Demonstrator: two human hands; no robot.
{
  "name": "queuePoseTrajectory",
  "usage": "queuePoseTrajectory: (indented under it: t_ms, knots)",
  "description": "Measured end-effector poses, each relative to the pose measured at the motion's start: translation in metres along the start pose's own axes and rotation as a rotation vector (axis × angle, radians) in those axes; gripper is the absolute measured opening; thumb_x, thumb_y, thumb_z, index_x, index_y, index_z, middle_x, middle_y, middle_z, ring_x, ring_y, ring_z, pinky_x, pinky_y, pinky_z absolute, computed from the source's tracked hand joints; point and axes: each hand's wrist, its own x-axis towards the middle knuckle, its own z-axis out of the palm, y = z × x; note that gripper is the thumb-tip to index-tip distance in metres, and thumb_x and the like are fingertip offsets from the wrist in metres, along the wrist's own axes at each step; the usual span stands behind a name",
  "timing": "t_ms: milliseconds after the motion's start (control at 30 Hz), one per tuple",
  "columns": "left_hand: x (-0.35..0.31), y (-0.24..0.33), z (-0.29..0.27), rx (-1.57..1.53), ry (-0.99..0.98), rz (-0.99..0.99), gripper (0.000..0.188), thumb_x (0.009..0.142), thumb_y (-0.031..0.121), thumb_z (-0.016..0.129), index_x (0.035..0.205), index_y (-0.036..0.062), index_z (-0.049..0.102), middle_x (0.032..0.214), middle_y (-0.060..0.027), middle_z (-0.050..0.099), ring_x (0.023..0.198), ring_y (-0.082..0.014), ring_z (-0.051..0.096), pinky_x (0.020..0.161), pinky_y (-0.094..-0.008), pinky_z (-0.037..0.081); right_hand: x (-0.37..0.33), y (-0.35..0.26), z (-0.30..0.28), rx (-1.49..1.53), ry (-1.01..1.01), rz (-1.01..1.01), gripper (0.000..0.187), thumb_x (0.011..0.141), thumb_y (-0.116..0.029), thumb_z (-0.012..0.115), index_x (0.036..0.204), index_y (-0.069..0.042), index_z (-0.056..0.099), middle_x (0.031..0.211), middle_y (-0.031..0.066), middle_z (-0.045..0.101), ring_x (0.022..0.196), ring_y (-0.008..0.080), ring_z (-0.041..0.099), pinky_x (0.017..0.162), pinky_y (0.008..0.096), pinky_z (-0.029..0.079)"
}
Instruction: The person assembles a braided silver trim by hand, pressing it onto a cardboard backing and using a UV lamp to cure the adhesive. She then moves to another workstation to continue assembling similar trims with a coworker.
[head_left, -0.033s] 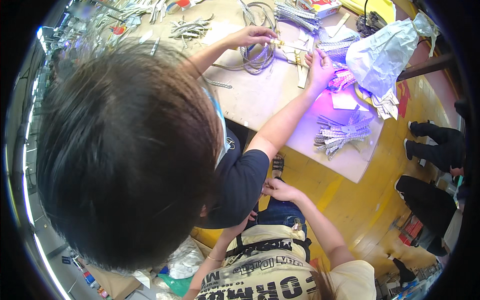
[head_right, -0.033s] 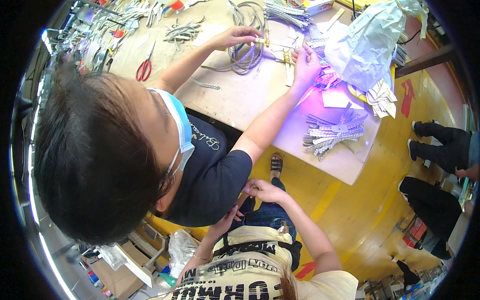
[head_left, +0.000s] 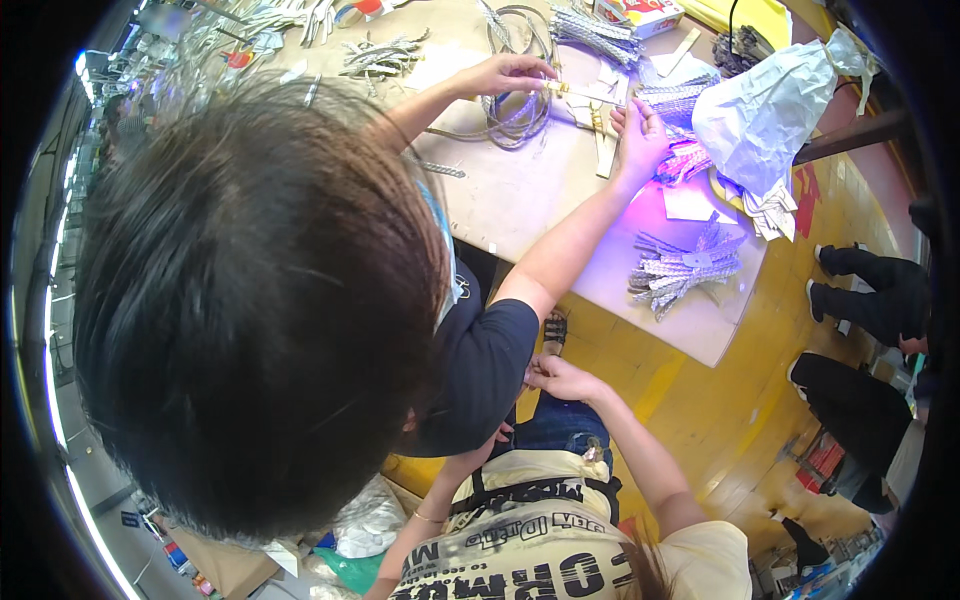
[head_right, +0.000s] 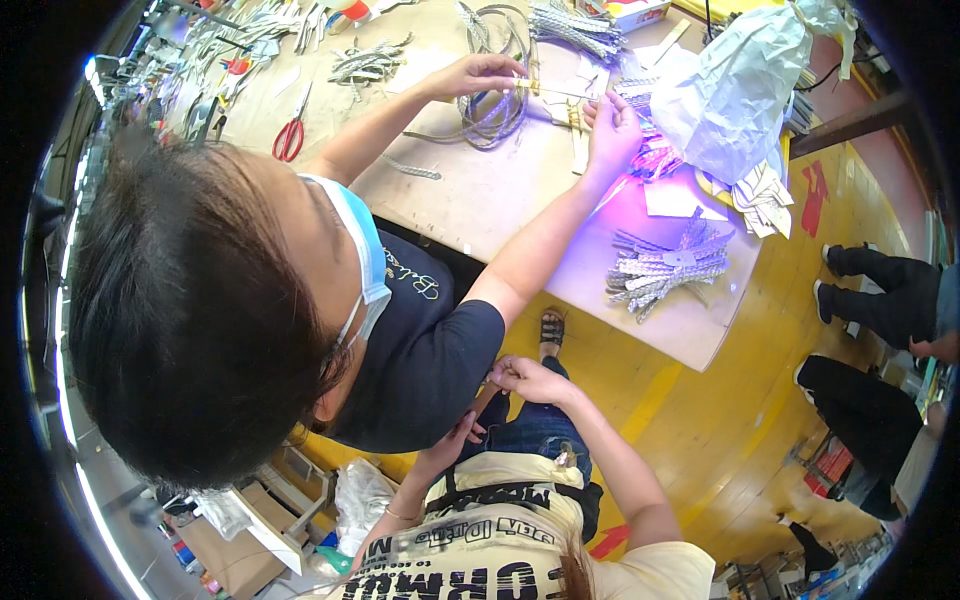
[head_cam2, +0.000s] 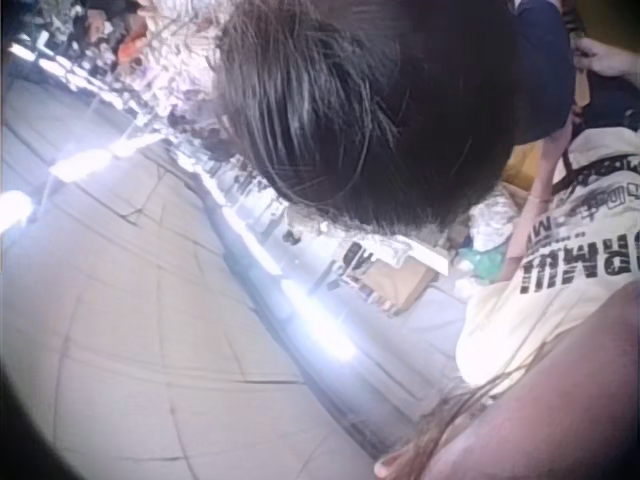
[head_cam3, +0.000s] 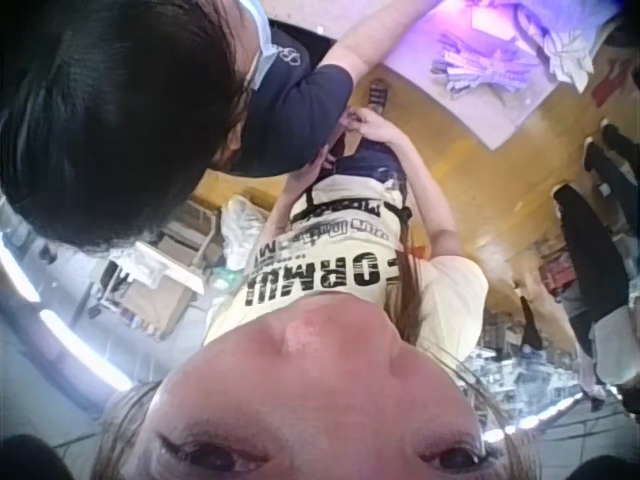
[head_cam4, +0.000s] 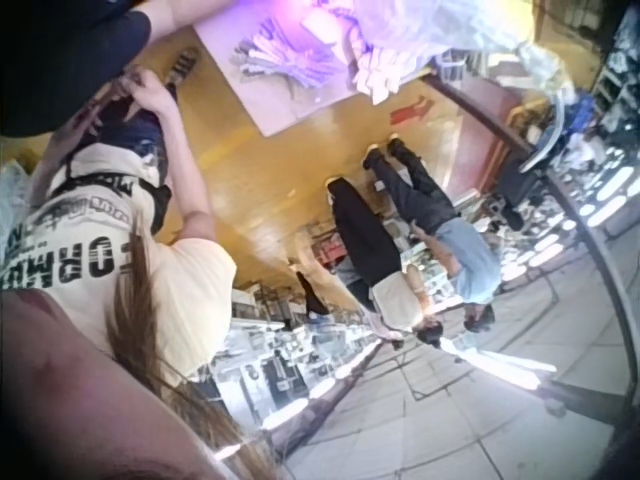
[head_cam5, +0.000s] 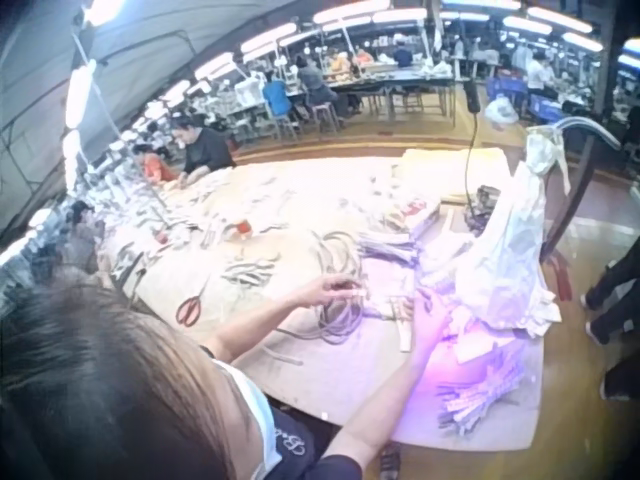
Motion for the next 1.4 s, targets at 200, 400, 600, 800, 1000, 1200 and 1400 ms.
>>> queuePoseTrajectory:
  t_ms: [200, 400, 600, 800, 1000, 1200, 1400]
  knots:
    - [-0.006, 0.001, -0.001, -0.001, 0.018, -0.072, 0.021, 0.1, 0.011, 0.051, 0.11, -0.006, 0.056, 0.079, -0.0089, 0.066, 0.065, -0.0107, 0.064, 0.059, -0.022, 0.054, 0.001, 0.016, -0.029, 0.103, 0.303, 0.09, 0.023, 0.099, -0.023, 0.055, 0.105, -0.001, 0.055, 0.087, 0.0035, 0.06, 0.079, 0.0121, 0.057, 0.075, 0.0269, 0.047]
    - [-0.002, 0.021, 0.001, -0.064, 0.039, -0.169, 0.022, 0.099, 0.013, 0.052, 0.107, -0.007, 0.057, 0.08, -0.009, 0.067, 0.066, -0.0105, 0.064, 0.059, -0.022, 0.052, 0.002, 0.024, -0.036, 0.189, 0.235, 0.089, 0.028, 0.1, -0.031, 0.055, 0.106, -0.005, 0.052, 0.086, 0.0015, 0.059, 0.076, 0.0108, 0.055, 0.074, 0.0257, 0.047]
    - [-0.008, 0.039, -0.006, -0.082, 0.012, -0.281, 0.025, 0.099, 0.013, 0.052, 0.11, -0.0086, 0.057, 0.082, -0.0103, 0.067, 0.069, -0.012, 0.066, 0.064, -0.0233, 0.054, 0.011, 0.025, -0.003, 0.107, 0.164, 0.168, 0.051, 0.097, -0.038, 0.059, 0.129, 0.0, 0.046, 0.093, 0.0057, 0.064, 0.085, 0.0116, 0.061, 0.078, 0.0265, 0.048]
    - [-0.029, 0.026, -0.024, -0.108, 0.064, -0.34, 0.026, 0.098, 0.016, 0.054, 0.107, -0.0077, 0.059, 0.08, -0.0097, 0.068, 0.067, -0.0121, 0.065, 0.063, -0.0236, 0.052, 0.033, 0.021, 0.028, 0.049, 0.095, 0.21, 0.055, 0.092, -0.033, 0.067, 0.128, 0.003, 0.046, 0.089, 0.0072, 0.066, 0.083, 0.0131, 0.061, 0.077, 0.0267, 0.048]
    - [-0.051, -0.018, -0.057, -0.155, 0.148, -0.253, 0.024, 0.099, 0.014, 0.053, 0.108, -0.0066, 0.059, 0.08, -0.0108, 0.068, 0.067, -0.0135, 0.065, 0.062, -0.0241, 0.053, 0.075, 0.05, 0.063, -0.165, 0.091, 0.185, 0.054, 0.089, -0.026, 0.07, 0.124, 0.008, 0.049, 0.093, 0.0091, 0.065, 0.085, 0.0144, 0.06, 0.078, 0.0282, 0.048]
    - [-0.072, -0.059, -0.127, -0.088, 0.105, -0.134, 0.021, 0.098, 0.01, 0.053, 0.105, -0.0093, 0.06, 0.081, -0.0137, 0.069, 0.067, -0.0171, 0.068, 0.057, -0.0264, 0.054, 0.074, 0.055, 0.085, -0.111, 0.138, 0.173, 0.061, 0.083, -0.031, 0.077, 0.124, 0.006, 0.051, 0.094, 0.0075, 0.063, 0.086, 0.0134, 0.06, 0.076, 0.0261, 0.049]
    - [-0.098, -0.083, -0.219, -0.034, 0.084, -0.217, 0.02, 0.096, 0.005, 0.052, 0.103, -0.0104, 0.062, 0.08, -0.0133, 0.068, 0.066, -0.0161, 0.067, 0.059, -0.028, 0.054, 0.078, 0.142, 0.075, -0.486, 0.526, 0.41, 0.057, 0.081, -0.037, 0.077, 0.118, 0.003, 0.058, 0.091, 0.0114, 0.067, 0.082, 0.0142, 0.063, 0.072, 0.029, 0.051]
